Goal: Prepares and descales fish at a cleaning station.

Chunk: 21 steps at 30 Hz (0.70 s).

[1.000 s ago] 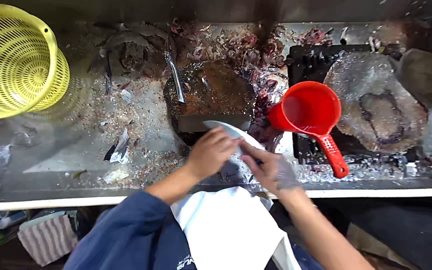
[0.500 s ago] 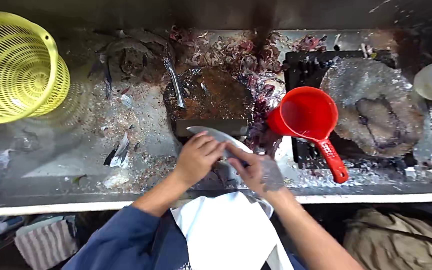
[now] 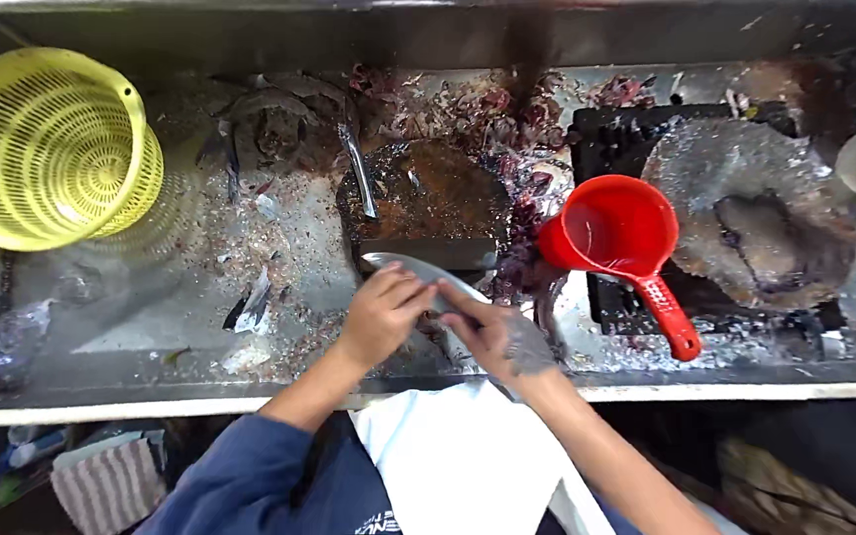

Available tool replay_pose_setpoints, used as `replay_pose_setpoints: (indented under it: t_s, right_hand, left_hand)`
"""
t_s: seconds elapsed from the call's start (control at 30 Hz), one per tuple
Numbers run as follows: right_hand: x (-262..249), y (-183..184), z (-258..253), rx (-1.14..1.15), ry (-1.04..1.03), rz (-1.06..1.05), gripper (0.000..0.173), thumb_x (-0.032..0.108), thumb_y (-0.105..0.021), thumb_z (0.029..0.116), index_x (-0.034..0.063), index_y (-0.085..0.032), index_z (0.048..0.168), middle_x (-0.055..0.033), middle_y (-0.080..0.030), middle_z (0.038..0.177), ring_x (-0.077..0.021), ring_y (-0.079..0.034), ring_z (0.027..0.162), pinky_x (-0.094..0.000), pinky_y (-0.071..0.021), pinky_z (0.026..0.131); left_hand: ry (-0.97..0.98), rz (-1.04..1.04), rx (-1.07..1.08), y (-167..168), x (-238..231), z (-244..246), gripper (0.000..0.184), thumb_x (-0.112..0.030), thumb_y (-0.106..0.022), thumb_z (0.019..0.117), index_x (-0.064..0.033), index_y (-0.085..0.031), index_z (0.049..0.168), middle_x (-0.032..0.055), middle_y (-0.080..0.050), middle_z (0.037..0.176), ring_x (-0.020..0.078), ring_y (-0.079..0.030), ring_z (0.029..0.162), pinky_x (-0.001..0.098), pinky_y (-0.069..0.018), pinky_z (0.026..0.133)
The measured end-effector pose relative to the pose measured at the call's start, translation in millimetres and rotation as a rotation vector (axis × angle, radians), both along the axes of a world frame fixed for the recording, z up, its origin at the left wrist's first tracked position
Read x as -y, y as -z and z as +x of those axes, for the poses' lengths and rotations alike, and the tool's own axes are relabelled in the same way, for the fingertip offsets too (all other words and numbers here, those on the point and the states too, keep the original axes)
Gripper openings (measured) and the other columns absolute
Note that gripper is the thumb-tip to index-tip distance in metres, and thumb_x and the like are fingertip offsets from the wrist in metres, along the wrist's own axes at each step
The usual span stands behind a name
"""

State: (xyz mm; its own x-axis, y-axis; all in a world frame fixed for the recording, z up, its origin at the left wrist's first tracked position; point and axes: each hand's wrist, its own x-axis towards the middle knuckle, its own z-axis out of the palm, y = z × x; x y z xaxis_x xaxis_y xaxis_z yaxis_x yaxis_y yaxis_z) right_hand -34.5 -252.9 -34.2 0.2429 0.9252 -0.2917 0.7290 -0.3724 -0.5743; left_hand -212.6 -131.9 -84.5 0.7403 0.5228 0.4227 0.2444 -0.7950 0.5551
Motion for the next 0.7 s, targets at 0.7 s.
replay_pose_setpoints:
  t_s: [0.7]
  right_hand:
    - [31,11,72,-0.048,0.024,0.033,0.043,0.052,-0.054,0.1030,0.0420,-0.060,0.144,-0.0029,-0.077,0.114,-0.0225,-0.075,0.092,-0.0564,-0.0601,0.082]
  left_hand:
    - [0.017,0.077,-0.102,1,22,61,0.019,-0.022,-0.066,0.1001,-0.0198,-0.079,0.114,0.0037,-0.074,0.106,0.0216,-0.069,0.109,0.0486,-0.0454,0.114]
